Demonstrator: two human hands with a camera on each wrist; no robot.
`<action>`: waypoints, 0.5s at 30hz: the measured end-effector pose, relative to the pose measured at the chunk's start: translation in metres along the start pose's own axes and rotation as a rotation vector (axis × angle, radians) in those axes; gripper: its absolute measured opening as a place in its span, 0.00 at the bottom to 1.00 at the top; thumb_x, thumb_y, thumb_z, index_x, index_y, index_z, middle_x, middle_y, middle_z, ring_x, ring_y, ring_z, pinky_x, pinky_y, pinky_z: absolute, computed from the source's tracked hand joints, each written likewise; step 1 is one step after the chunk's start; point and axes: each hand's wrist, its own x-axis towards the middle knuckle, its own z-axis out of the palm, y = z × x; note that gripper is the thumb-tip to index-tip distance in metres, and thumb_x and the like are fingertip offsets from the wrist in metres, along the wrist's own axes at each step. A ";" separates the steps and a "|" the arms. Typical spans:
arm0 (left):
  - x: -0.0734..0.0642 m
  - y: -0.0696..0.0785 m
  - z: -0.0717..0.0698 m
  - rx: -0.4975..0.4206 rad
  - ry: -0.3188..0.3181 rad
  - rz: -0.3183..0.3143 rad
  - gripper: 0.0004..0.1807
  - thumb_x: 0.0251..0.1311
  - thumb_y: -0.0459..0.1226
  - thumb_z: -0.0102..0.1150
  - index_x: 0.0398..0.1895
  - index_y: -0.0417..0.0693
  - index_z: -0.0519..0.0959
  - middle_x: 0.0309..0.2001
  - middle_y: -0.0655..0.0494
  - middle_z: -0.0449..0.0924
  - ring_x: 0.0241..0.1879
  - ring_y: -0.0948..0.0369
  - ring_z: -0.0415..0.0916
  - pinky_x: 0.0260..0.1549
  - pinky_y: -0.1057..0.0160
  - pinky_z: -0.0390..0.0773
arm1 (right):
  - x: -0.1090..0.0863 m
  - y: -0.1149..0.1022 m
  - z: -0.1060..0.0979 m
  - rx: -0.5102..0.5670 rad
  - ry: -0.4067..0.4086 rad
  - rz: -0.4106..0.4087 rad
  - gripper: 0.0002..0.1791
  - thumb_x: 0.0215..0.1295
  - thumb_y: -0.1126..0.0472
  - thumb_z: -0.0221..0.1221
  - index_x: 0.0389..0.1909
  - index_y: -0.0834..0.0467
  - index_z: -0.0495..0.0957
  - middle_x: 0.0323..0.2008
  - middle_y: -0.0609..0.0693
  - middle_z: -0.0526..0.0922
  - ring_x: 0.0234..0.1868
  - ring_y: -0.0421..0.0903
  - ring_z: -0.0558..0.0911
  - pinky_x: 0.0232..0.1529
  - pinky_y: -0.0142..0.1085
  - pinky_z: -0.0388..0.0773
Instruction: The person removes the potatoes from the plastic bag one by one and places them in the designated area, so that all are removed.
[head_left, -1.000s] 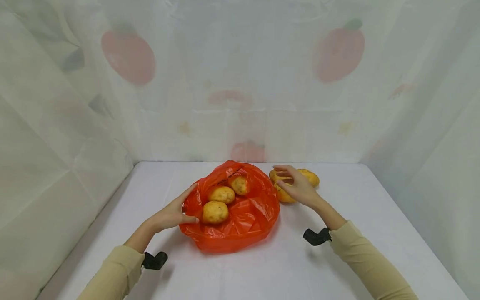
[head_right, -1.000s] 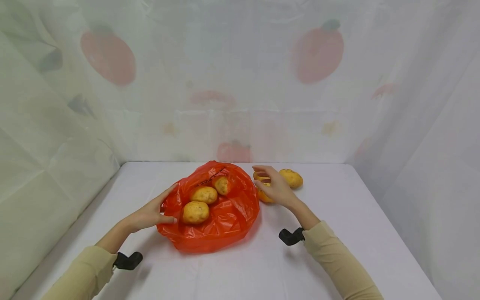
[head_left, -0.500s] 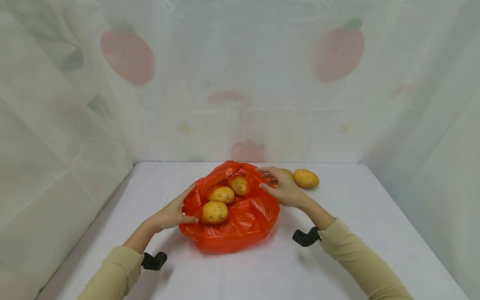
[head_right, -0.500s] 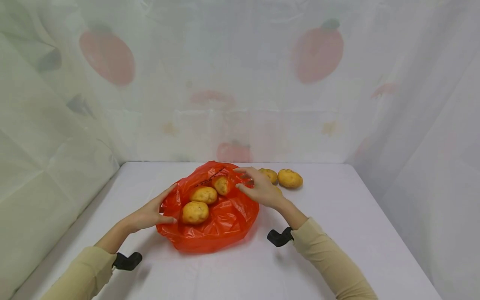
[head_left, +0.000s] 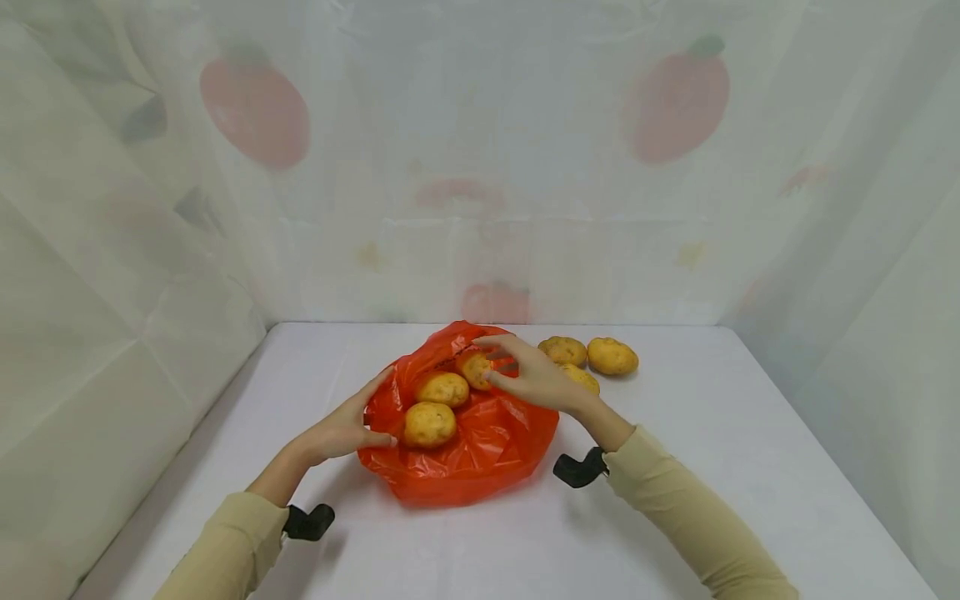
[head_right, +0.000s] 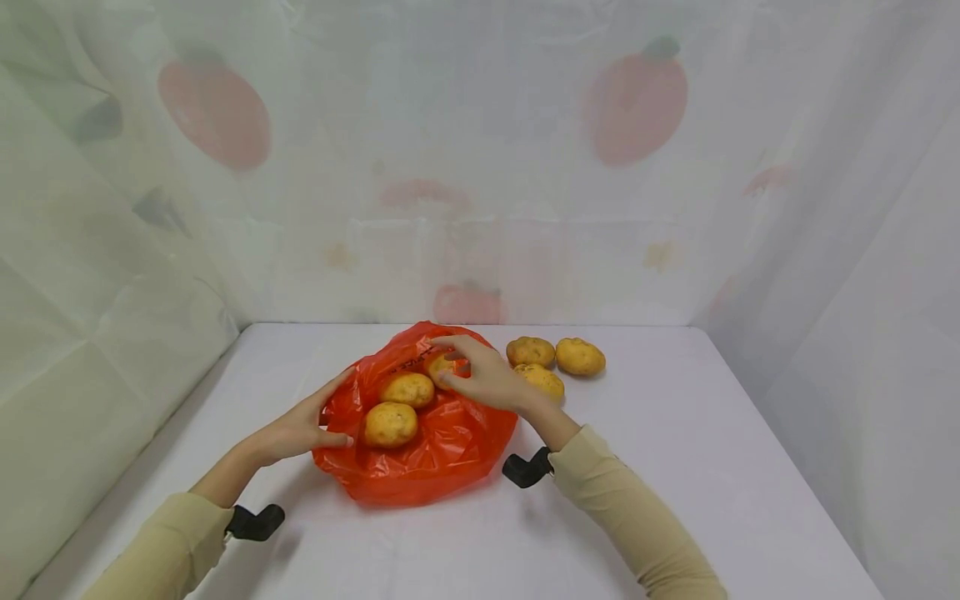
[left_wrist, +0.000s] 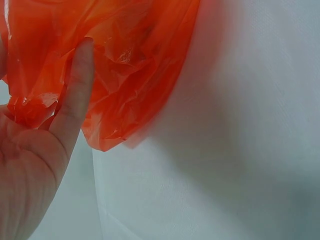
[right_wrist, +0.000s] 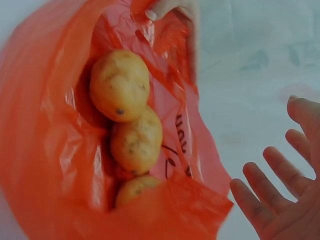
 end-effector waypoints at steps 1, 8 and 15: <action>0.000 0.000 0.000 0.001 -0.002 0.000 0.56 0.47 0.39 0.68 0.72 0.66 0.40 0.72 0.52 0.42 0.68 0.44 0.47 0.55 0.43 0.68 | 0.002 0.000 0.003 0.005 -0.009 -0.007 0.26 0.63 0.60 0.57 0.62 0.50 0.65 0.59 0.45 0.68 0.55 0.45 0.73 0.53 0.45 0.75; -0.002 0.002 0.001 0.000 0.009 -0.002 0.55 0.47 0.37 0.68 0.72 0.66 0.41 0.72 0.51 0.43 0.67 0.44 0.47 0.55 0.41 0.66 | 0.015 0.004 0.021 0.077 -0.076 0.023 0.27 0.63 0.59 0.57 0.63 0.51 0.63 0.59 0.47 0.68 0.57 0.50 0.72 0.54 0.47 0.74; -0.001 0.003 0.002 -0.015 0.006 0.003 0.55 0.47 0.37 0.68 0.72 0.66 0.41 0.72 0.50 0.42 0.67 0.43 0.47 0.55 0.41 0.66 | 0.023 0.006 0.033 0.058 -0.146 0.048 0.27 0.63 0.57 0.57 0.64 0.52 0.63 0.60 0.49 0.68 0.59 0.53 0.70 0.55 0.44 0.73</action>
